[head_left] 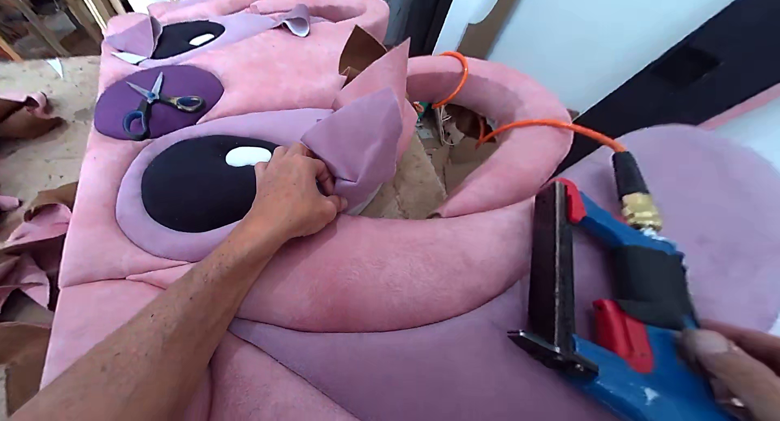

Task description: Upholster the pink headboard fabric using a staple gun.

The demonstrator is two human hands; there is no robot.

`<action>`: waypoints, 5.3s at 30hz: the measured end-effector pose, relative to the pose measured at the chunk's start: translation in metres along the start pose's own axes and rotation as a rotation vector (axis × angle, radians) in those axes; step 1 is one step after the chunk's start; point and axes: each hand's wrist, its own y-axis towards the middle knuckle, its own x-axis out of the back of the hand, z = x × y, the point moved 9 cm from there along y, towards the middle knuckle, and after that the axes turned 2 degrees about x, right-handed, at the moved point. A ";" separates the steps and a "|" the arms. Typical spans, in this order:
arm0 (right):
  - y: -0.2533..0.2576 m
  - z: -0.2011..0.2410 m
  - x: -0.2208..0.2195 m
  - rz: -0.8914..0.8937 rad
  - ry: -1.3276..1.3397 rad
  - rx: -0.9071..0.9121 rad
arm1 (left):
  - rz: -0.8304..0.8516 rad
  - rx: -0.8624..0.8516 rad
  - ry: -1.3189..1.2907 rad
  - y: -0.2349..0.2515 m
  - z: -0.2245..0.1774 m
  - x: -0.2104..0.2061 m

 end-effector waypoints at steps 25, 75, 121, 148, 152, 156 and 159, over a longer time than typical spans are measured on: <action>0.004 0.186 -0.045 0.107 0.915 0.639 | -0.007 -0.098 -0.019 0.003 0.007 -0.002; 0.042 0.245 -0.140 -0.036 0.176 0.796 | 0.104 -0.025 -0.048 0.007 0.009 0.001; 0.043 0.238 -0.131 -0.163 0.046 0.884 | -0.002 -0.033 -0.022 0.022 -0.001 -0.008; 0.149 0.133 -0.067 -0.245 0.395 0.677 | -0.035 0.297 -0.400 -0.016 0.037 0.036; 0.159 0.130 -0.071 -0.155 0.395 0.541 | -0.447 0.303 -0.083 -0.030 -0.033 0.097; 0.167 0.114 -0.075 -0.071 0.516 0.420 | -0.302 0.247 0.326 0.010 -0.079 0.070; 0.164 0.109 -0.072 -0.079 0.537 0.403 | -0.211 -0.063 0.573 0.019 -0.130 0.025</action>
